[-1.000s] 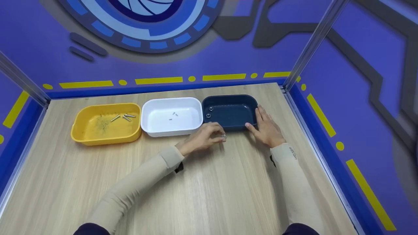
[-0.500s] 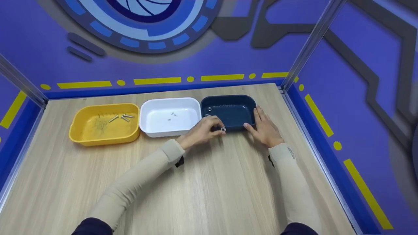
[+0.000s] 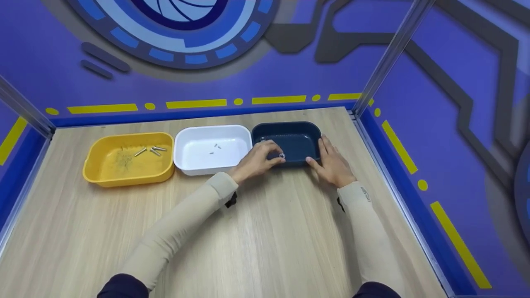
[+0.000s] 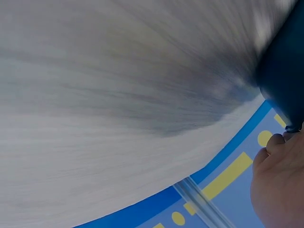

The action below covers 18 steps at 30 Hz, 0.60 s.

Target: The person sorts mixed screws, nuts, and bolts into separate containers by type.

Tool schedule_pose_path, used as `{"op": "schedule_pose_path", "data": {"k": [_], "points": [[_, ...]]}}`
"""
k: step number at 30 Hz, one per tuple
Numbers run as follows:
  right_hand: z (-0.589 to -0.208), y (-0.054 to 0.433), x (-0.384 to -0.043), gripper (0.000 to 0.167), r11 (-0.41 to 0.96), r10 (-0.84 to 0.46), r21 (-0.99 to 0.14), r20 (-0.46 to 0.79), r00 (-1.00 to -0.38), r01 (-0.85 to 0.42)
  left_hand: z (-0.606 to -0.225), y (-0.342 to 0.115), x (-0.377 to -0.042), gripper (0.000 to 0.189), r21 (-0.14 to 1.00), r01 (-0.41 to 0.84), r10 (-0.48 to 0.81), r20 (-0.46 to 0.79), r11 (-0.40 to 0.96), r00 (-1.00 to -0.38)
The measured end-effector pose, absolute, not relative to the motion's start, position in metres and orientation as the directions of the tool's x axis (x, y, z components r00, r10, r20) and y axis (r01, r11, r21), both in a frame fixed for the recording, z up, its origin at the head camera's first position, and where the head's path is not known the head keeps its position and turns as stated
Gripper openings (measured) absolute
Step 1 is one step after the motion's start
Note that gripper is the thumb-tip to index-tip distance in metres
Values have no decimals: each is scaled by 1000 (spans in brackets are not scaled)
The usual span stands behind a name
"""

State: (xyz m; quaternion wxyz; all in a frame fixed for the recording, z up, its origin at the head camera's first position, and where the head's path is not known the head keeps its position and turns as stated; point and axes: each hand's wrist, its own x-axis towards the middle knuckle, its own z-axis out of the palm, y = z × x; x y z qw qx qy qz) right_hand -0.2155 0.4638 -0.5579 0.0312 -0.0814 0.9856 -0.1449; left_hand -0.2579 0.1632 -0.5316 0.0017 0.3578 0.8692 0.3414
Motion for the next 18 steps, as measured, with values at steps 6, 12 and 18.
{"op": "schedule_pose_path", "data": {"k": [6,12,18], "points": [[-560,463,-217,92,942,-169,-301,-44,-985,-148,-532,167,-266,31,618,576,588,216,536,-779],[-562,463,-216,93,939,-170,-309,-44,-984,-148,-534,170,-273,29,639,547,561,210,541,-801],[-560,465,-216,93,936,-170,-319,-45,-984,-147,-534,174,-280,28,616,547,535,230,567,-813]]}}
